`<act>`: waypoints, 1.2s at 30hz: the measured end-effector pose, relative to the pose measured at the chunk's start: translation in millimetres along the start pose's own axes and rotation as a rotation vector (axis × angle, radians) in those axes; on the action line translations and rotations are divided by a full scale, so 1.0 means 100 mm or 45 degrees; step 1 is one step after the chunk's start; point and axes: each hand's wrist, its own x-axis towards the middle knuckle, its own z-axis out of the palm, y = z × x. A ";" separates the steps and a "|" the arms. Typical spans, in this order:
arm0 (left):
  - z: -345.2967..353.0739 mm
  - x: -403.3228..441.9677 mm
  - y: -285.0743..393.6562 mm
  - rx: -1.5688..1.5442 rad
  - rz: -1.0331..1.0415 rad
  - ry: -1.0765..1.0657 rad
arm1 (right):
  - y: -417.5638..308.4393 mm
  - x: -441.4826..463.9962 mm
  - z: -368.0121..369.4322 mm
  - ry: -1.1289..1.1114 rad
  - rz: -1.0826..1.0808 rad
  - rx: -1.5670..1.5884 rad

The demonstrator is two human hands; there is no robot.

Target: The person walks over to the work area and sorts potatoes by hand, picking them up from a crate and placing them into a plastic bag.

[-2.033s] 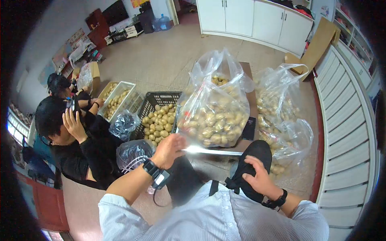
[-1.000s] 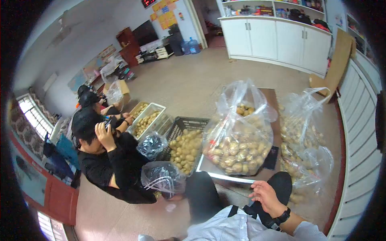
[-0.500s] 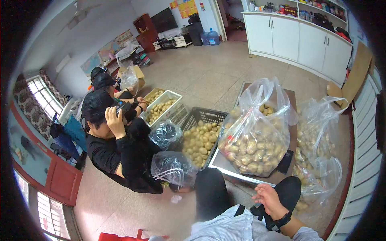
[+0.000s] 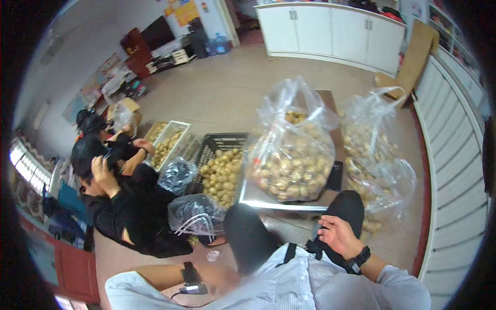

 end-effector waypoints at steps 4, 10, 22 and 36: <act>-0.08 -0.12 1.47 0.047 0.205 0.002 | -0.06 -0.08 0.13 -0.016 -0.009 0.108; -0.39 0.13 2.48 -0.362 0.968 0.106 | -0.38 0.09 0.87 -0.294 -0.245 -0.019; -2.29 0.77 1.77 -1.443 1.353 0.702 | -1.43 2.24 1.75 0.257 -1.838 -1.817; -3.12 0.97 0.91 -1.244 1.227 1.464 | -0.35 2.17 1.43 -0.754 -0.906 -2.548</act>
